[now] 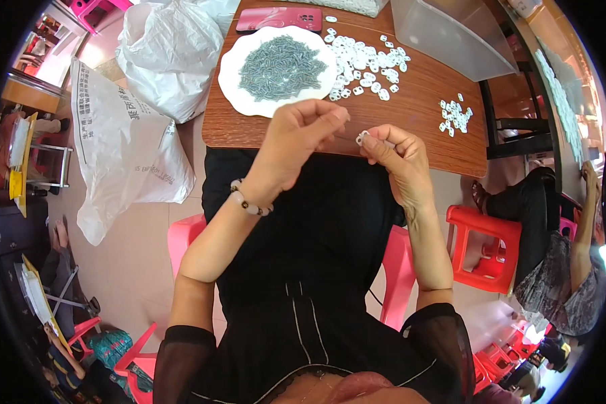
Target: Assembling small grey plastic inserts into white plastic housings by hand.
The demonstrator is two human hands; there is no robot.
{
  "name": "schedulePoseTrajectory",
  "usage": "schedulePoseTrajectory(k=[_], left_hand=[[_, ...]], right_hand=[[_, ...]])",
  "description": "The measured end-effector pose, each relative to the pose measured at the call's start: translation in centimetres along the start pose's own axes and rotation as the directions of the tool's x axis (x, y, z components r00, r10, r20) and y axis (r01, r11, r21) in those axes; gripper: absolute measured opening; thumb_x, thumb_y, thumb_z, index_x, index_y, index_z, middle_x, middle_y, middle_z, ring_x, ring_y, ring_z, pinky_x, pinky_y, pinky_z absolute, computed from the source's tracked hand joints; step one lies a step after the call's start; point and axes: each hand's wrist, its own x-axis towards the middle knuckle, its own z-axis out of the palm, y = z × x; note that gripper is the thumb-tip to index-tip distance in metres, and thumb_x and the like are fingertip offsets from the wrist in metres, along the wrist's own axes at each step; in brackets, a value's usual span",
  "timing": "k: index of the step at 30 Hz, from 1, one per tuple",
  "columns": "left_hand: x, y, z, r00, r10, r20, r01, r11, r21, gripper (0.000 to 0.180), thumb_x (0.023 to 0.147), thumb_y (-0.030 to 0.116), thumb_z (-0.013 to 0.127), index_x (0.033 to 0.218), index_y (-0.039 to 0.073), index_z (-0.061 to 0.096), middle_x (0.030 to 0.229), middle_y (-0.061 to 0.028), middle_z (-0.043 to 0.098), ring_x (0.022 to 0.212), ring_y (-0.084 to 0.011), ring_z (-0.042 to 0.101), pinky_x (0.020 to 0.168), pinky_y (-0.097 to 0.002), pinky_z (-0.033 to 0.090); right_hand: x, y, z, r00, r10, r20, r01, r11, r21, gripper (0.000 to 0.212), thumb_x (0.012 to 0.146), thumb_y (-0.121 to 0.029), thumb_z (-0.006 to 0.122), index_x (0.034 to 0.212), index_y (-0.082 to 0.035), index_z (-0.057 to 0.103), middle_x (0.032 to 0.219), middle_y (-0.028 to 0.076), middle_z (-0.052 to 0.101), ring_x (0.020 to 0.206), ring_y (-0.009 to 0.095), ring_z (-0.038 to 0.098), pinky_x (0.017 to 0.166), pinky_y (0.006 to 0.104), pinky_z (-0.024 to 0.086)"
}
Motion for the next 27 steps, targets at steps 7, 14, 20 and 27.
schedulePoseTrajectory(k=[7,14,20,27], left_hand=[[-0.6,-1.8,1.7,0.992,-0.089,0.095,0.089,0.996,0.005,0.019,0.088,0.021,0.068,0.088,0.002,0.066,0.075,0.0012,0.061,0.065,-0.0029,0.049,0.057,-0.017,0.037],[-0.9,-2.1,2.2,0.992,-0.087,0.094,0.081,0.995,0.064,0.019,0.088,0.02,0.068,0.089,0.001,0.066,0.075,0.0013,0.062,0.067,-0.003,0.05,0.059,-0.0173,0.039],[-1.0,-2.4,2.0,0.989,-0.116,0.087,0.11,0.992,0.067,0.019,0.087,0.019,0.068,0.091,0.0,0.067,0.078,0.0001,0.064,0.069,-0.0035,0.052,0.062,-0.0181,0.041],[-1.0,-2.6,2.1,0.996,-0.074,0.058,0.068,0.993,0.098,0.018,0.086,0.015,0.07,0.091,-0.002,0.068,0.077,-0.0013,0.065,0.07,-0.0036,0.055,0.063,-0.0179,0.043]], right_hand=[[-1.7,0.0,-1.3,0.999,0.004,-0.046,-0.007,0.998,-0.063,0.011,0.086,-0.012,0.067,0.085,-0.001,0.067,0.073,0.001,0.064,0.067,0.003,0.054,0.062,0.0174,0.039],[-2.4,-0.2,-1.0,0.997,-0.027,-0.067,0.016,0.986,-0.167,0.01,0.085,-0.009,0.067,0.082,0.0,0.067,0.069,0.0,0.063,0.063,0.002,0.053,0.06,0.017,0.038],[-2.4,0.2,-0.8,0.995,-0.047,-0.086,0.032,0.985,-0.17,0.009,0.086,-0.008,0.066,0.082,0.0,0.067,0.068,-0.001,0.062,0.063,0.002,0.052,0.059,0.0164,0.038],[-2.3,0.5,-0.9,0.995,-0.052,-0.088,0.034,0.98,-0.196,0.01,0.087,-0.009,0.066,0.082,0.0,0.067,0.068,-0.001,0.062,0.062,0.002,0.052,0.059,0.0164,0.038]])
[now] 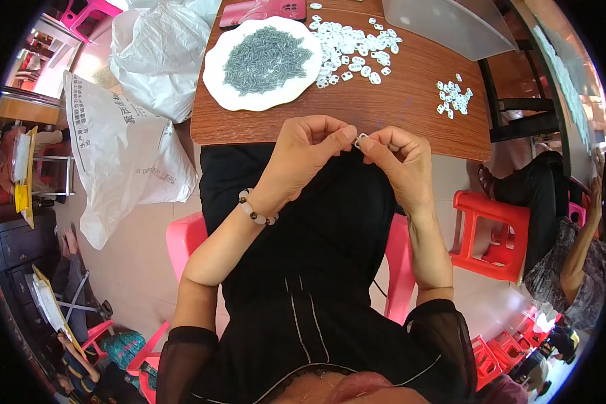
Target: Assembling small grey plastic inserts into white plastic housings by hand.
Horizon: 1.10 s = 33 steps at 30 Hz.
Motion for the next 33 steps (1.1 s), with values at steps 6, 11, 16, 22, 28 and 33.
schedulePoseTrajectory(k=[6,11,16,22,28,33], left_hand=[[-0.1,-0.4,0.2,0.998,0.059,-0.037,-0.057,0.996,0.065,0.016,0.086,0.012,0.07,0.091,-0.003,0.068,0.076,-0.0014,0.065,0.067,-0.0032,0.055,0.061,-0.0171,0.043],[-0.4,-0.8,0.5,0.994,0.083,-0.071,-0.079,0.995,0.055,0.015,0.086,0.01,0.07,0.09,-0.003,0.068,0.076,-0.0019,0.066,0.067,-0.0029,0.056,0.059,-0.0167,0.043],[-0.5,-1.1,0.5,0.996,0.053,-0.07,-0.05,0.998,0.047,0.015,0.086,0.011,0.069,0.09,-0.004,0.068,0.076,-0.0026,0.066,0.067,-0.003,0.056,0.059,-0.0173,0.044],[-0.4,-1.3,0.0,0.999,0.006,-0.034,-0.007,0.999,-0.043,0.022,0.09,0.022,0.067,0.093,0.0,0.069,0.079,-0.0026,0.066,0.066,-0.0048,0.055,0.061,-0.0176,0.043],[-0.3,-1.1,-0.4,0.999,-0.052,-0.002,0.051,0.989,-0.142,0.024,0.092,0.023,0.064,0.096,0.0,0.069,0.081,-0.0025,0.067,0.066,-0.004,0.054,0.061,-0.017,0.043],[-0.4,-1.4,-0.3,0.999,-0.041,-0.011,0.04,0.995,-0.096,0.023,0.091,0.021,0.065,0.096,0.0,0.069,0.081,-0.0031,0.067,0.067,-0.0043,0.055,0.061,-0.0173,0.043]], right_hand=[[-0.1,0.6,0.2,0.999,-0.027,-0.023,0.027,1.0,-0.005,0.013,0.086,-0.012,0.069,0.081,0.0,0.067,0.066,0.0,0.064,0.059,0.001,0.054,0.054,0.0155,0.039],[-0.3,0.9,0.4,0.997,-0.044,-0.063,0.041,0.998,-0.049,0.013,0.085,-0.012,0.069,0.08,0.0,0.068,0.065,0.0,0.064,0.059,0.001,0.055,0.053,0.0153,0.038],[-0.3,1.2,0.6,0.996,-0.038,-0.075,0.036,0.999,-0.027,0.014,0.085,-0.012,0.069,0.08,0.0,0.068,0.065,0.0,0.064,0.059,0.002,0.056,0.054,0.0153,0.039],[-0.1,1.1,0.7,0.996,-0.04,-0.082,0.042,0.999,0.02,0.013,0.087,-0.01,0.068,0.082,0.001,0.067,0.067,0.0,0.064,0.061,0.002,0.056,0.056,0.0154,0.041],[-0.2,1.1,0.5,0.996,-0.025,-0.083,0.029,0.999,0.042,0.012,0.087,-0.01,0.068,0.084,0.001,0.068,0.069,0.0,0.064,0.063,0.002,0.057,0.058,0.0152,0.042],[-0.1,1.2,0.5,0.998,-0.017,-0.066,0.019,1.0,0.023,0.012,0.087,-0.01,0.068,0.084,0.001,0.068,0.069,0.0,0.064,0.062,0.002,0.057,0.057,0.0153,0.041]])
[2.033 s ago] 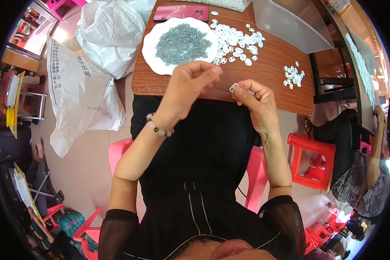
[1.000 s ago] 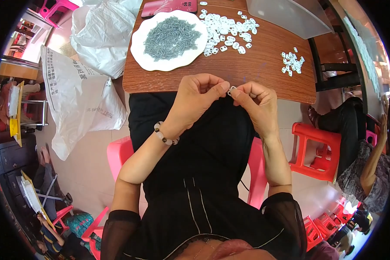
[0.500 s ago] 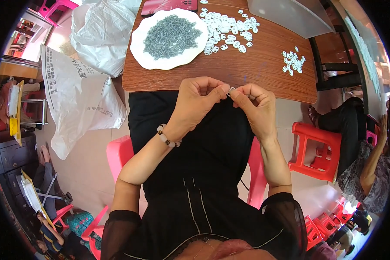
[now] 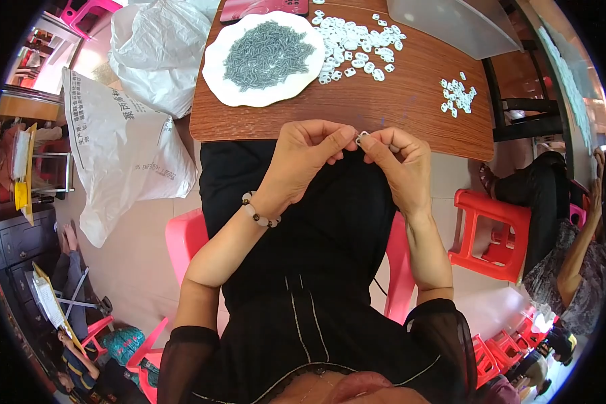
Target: Assembling small grey plastic inserts into white plastic housings by hand.
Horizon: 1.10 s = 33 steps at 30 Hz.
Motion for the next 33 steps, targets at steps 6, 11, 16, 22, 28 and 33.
schedulePoseTrajectory(k=[6,11,16,22,28,33], left_hand=[[0.13,-0.04,0.25,0.998,0.054,-0.029,-0.052,0.997,0.054,0.019,0.088,0.017,0.068,0.092,-0.002,0.069,0.077,-0.004,0.067,0.066,-0.005,0.056,0.06,-0.0178,0.043],[0.22,-0.05,0.32,0.993,0.103,-0.054,-0.097,0.989,0.116,0.017,0.086,0.014,0.07,0.087,-0.003,0.07,0.072,-0.0041,0.066,0.065,-0.0052,0.056,0.058,-0.0184,0.043],[0.22,-0.2,0.37,0.994,0.094,-0.055,-0.085,0.987,0.138,0.016,0.085,0.013,0.071,0.086,-0.003,0.07,0.071,-0.0034,0.066,0.064,-0.0049,0.056,0.057,-0.0184,0.043],[0.12,-0.46,0.26,0.993,0.087,-0.077,-0.078,0.991,0.113,0.018,0.086,0.016,0.07,0.088,-0.003,0.071,0.071,-0.0033,0.066,0.063,-0.0049,0.056,0.057,-0.0183,0.043],[0.4,-0.38,-0.01,0.999,0.032,-0.017,-0.032,0.999,-0.004,0.031,0.094,0.026,0.06,0.091,-0.003,0.071,0.075,-0.0036,0.067,0.064,-0.0047,0.054,0.059,-0.018,0.043],[0.54,-0.52,-0.25,1.0,0.014,-0.011,-0.014,0.999,-0.048,0.034,0.095,0.029,0.058,0.093,-0.003,0.07,0.076,-0.0039,0.066,0.064,-0.0047,0.054,0.06,-0.0176,0.043]], right_hand=[[-0.04,-0.01,0.1,1.0,-0.017,0.013,0.018,0.999,-0.033,0.012,0.087,-0.01,0.068,0.083,0.001,0.068,0.069,0.0,0.065,0.062,0.002,0.056,0.056,0.0148,0.04],[-0.12,0.24,0.2,1.0,-0.027,0.001,0.027,0.998,-0.05,0.013,0.086,-0.011,0.068,0.081,0.001,0.068,0.066,0.0,0.065,0.06,0.002,0.057,0.055,0.0154,0.04],[-0.28,0.3,0.38,1.0,-0.028,-0.004,0.027,0.998,-0.052,0.013,0.086,-0.011,0.068,0.081,0.001,0.068,0.065,0.001,0.065,0.06,0.003,0.058,0.056,0.0159,0.041],[-0.35,0.38,0.53,1.0,-0.008,-0.003,0.008,0.999,-0.031,0.013,0.087,-0.01,0.068,0.083,0.002,0.068,0.068,0.001,0.066,0.061,0.003,0.059,0.058,0.0159,0.043],[-0.13,0.5,0.45,1.0,0.004,-0.024,-0.003,0.999,0.037,0.013,0.088,-0.01,0.068,0.086,0.002,0.068,0.072,0.002,0.066,0.064,0.004,0.058,0.059,0.0159,0.043],[-0.1,0.41,0.47,0.999,0.024,-0.04,-0.019,0.994,0.104,0.011,0.087,-0.009,0.068,0.087,0.002,0.068,0.072,0.001,0.065,0.064,0.003,0.057,0.059,0.0157,0.042]])
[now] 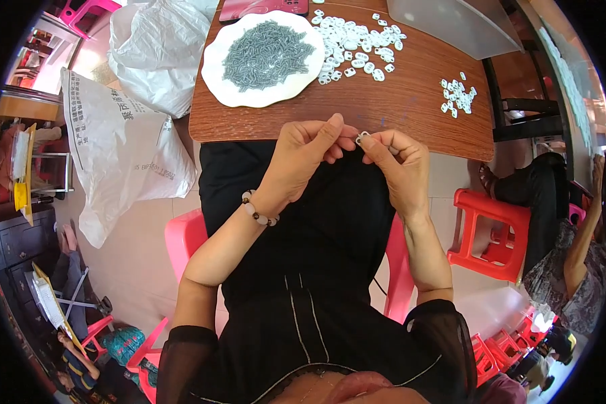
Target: Assembling small grey plastic inserts into white plastic housings by hand.
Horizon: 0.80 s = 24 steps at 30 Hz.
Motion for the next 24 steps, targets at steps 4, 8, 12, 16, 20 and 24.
schedulePoseTrajectory(k=[4,8,12,16,20,24], left_hand=[[-0.1,0.17,0.15,1.0,0.005,-0.004,-0.005,1.0,0.004,0.032,0.093,0.027,0.062,0.093,-0.003,0.07,0.076,-0.004,0.066,0.064,-0.0043,0.054,0.059,-0.017,0.042],[-0.13,0.19,0.16,1.0,-0.007,-0.023,0.007,1.0,0.027,0.027,0.09,0.024,0.066,0.092,-0.003,0.071,0.076,-0.004,0.067,0.063,-0.0039,0.054,0.058,-0.0168,0.042],[-0.05,-0.14,0.19,0.999,0.017,-0.046,-0.015,1.0,0.023,0.022,0.087,0.019,0.07,0.091,-0.002,0.071,0.075,-0.004,0.067,0.062,-0.0036,0.054,0.056,-0.0167,0.041],[-0.01,-0.2,0.19,0.998,0.013,-0.055,-0.011,0.999,0.04,0.021,0.085,0.018,0.071,0.09,-0.002,0.07,0.073,-0.0039,0.067,0.061,-0.0034,0.053,0.055,-0.0162,0.041],[-0.03,-0.22,0.27,0.998,0.023,-0.053,-0.02,0.999,0.042,0.021,0.085,0.018,0.071,0.09,-0.002,0.07,0.073,-0.0038,0.067,0.061,-0.0034,0.053,0.055,-0.0157,0.041],[-0.15,-0.16,0.14,0.999,0.008,-0.042,-0.005,0.997,0.078,0.02,0.087,0.017,0.07,0.093,-0.001,0.07,0.077,-0.0038,0.067,0.065,-0.004,0.055,0.06,-0.017,0.042]], right_hand=[[0.02,0.02,-0.2,1.0,0.0,0.001,0.0,1.0,-0.015,0.011,0.087,-0.009,0.068,0.087,0.002,0.068,0.071,0.001,0.065,0.064,0.003,0.057,0.058,0.0154,0.041],[-0.07,0.17,-0.34,1.0,0.0,0.02,0.0,1.0,-0.023,0.011,0.088,-0.009,0.067,0.086,0.002,0.068,0.07,0.0,0.065,0.063,0.002,0.056,0.057,0.0156,0.04],[-0.13,0.1,-0.27,0.999,-0.013,0.034,0.015,0.998,-0.059,0.011,0.088,-0.009,0.067,0.086,0.002,0.068,0.07,0.0,0.065,0.062,0.002,0.056,0.057,0.0155,0.041],[-0.13,0.11,-0.13,0.999,-0.01,0.036,0.013,0.997,-0.079,0.011,0.088,-0.009,0.067,0.085,0.002,0.067,0.069,0.0,0.065,0.063,0.003,0.057,0.058,0.0153,0.042],[-0.17,-0.07,-0.06,0.999,-0.003,0.037,0.006,0.997,-0.077,0.011,0.087,-0.009,0.067,0.084,0.002,0.067,0.069,0.001,0.065,0.063,0.003,0.057,0.058,0.0159,0.043],[-0.09,0.28,-0.23,0.999,-0.014,0.047,0.017,0.998,-0.066,0.012,0.088,-0.009,0.067,0.085,0.002,0.067,0.071,0.001,0.065,0.063,0.003,0.057,0.059,0.0159,0.043]])
